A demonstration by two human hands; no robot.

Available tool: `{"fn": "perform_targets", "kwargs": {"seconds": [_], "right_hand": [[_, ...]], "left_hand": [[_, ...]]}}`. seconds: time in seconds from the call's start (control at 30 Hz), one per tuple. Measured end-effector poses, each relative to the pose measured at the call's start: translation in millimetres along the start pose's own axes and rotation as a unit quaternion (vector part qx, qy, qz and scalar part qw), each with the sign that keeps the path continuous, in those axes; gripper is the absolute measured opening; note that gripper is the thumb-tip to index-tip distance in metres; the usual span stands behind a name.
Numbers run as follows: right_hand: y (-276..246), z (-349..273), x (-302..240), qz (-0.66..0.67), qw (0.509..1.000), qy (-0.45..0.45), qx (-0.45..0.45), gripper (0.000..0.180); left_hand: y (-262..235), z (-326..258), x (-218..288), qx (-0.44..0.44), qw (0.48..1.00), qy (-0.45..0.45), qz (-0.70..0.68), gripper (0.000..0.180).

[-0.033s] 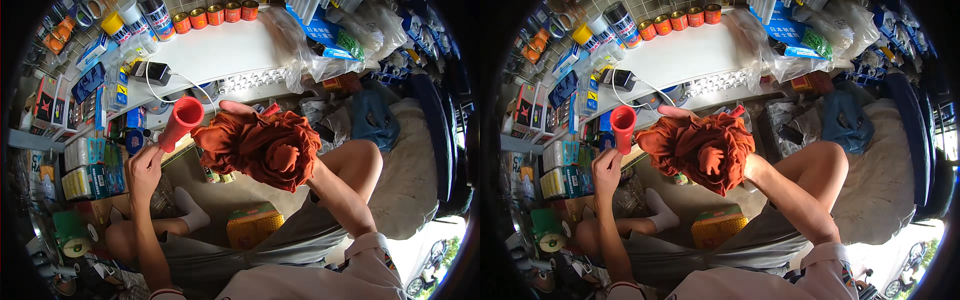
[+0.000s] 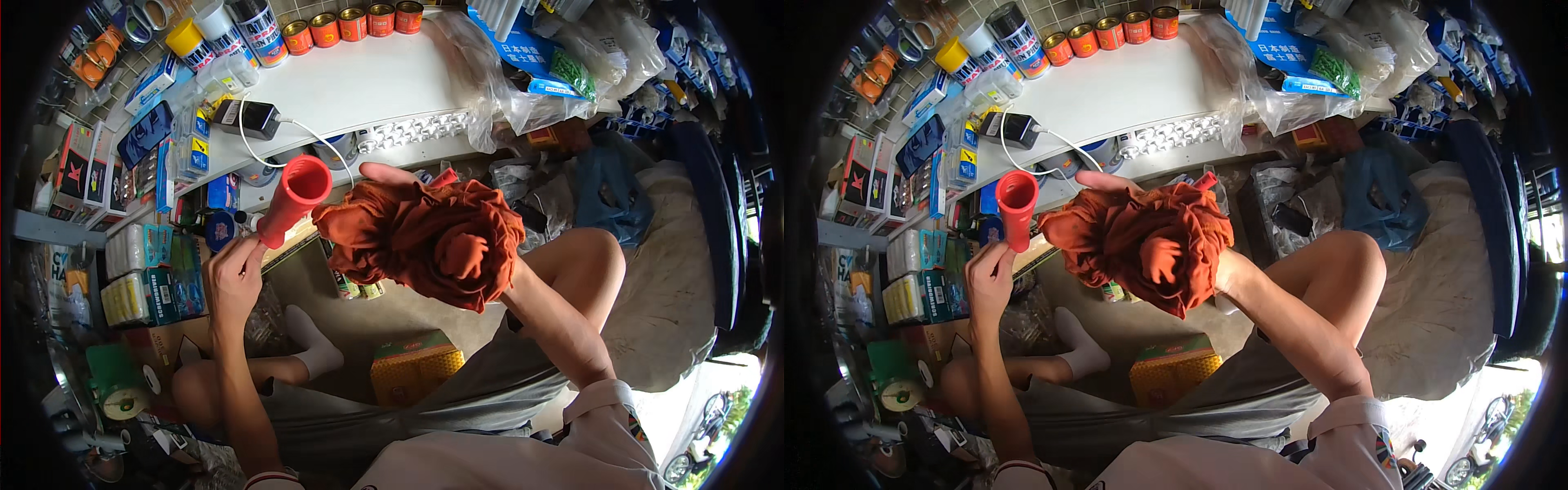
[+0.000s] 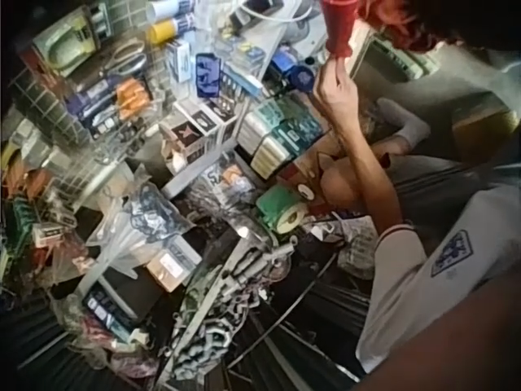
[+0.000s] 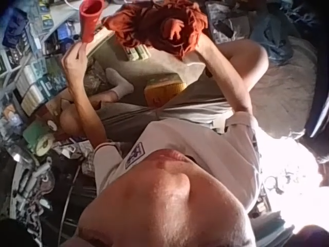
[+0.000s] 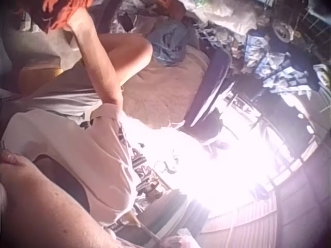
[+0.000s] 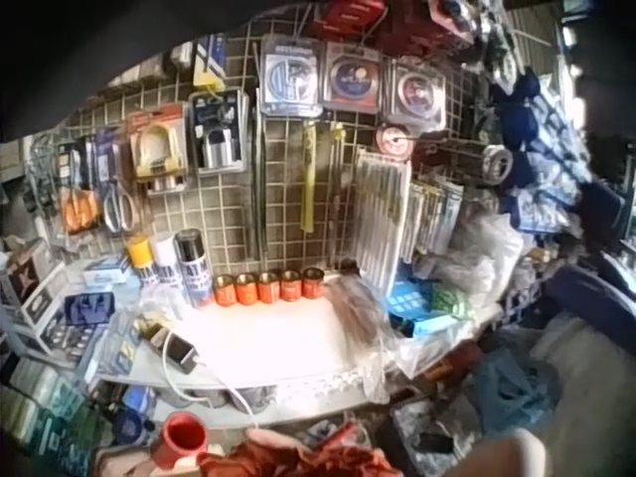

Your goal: The person is assembling and cleaning paint rollers, removing them from plastic packaging and wiping the handles with a red cloth.

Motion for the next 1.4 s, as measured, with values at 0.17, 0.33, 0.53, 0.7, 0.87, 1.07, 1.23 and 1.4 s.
{"fn": "perform_targets", "kwargs": {"seconds": [0.17, 0.33, 0.53, 0.7, 0.87, 1.07, 1.23, 1.4], "right_hand": [[2.0, -4.1, -15.0, -0.247, 0.966, -0.076, 0.006, 0.063], [15.9, -5.9, -30.2, -0.078, 0.992, -0.020, 0.096, 0.058], [10.5, -14.1, -42.8, -0.250, 0.959, 0.027, 0.133, 0.052], [15.1, -5.3, -44.3, -0.411, 0.911, -0.028, 0.014, 0.048], [1.4, -10.6, -4.7, -0.298, 0.954, -0.006, 0.024, 0.048], [-31.6, -28.9, 41.0, -0.396, 0.910, 0.065, 0.106, 0.038], [-1.7, -7.9, 71.0, -0.587, 0.808, 0.043, 0.029, 0.026], [25.3, 1.2, 55.3, -0.632, 0.771, 0.020, 0.081, 0.026]], "left_hand": [[-7.9, 0.4, 4.4, 0.036, 0.993, 0.031, 0.106, 0.010], [-3.5, -5.2, -4.9, 0.051, 0.970, 0.107, 0.214, 0.012], [6.7, -5.1, 6.8, 0.013, 0.962, 0.140, 0.235, 0.013], [17.3, -4.6, 7.6, 0.030, 0.978, 0.143, 0.147, 0.011], [24.6, -11.5, 11.0, -0.002, 0.969, 0.158, 0.189, 0.016], [13.2, -19.2, 7.4, 0.034, 0.961, 0.136, 0.238, 0.014], [-4.0, -9.2, 7.6, 0.003, 0.979, 0.039, 0.201, 0.015], [-7.1, -9.6, 16.5, -0.127, 0.984, 0.017, 0.121, 0.065]]}}
Point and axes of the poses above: each hand's wrist, its own z-axis towards the middle knuckle, its own y-axis out of the palm, x = y × z, the point moved 2 cm from there along z, towards the middle knuckle, and after that the axes turned 3 degrees about y, right-handed, at the moved point
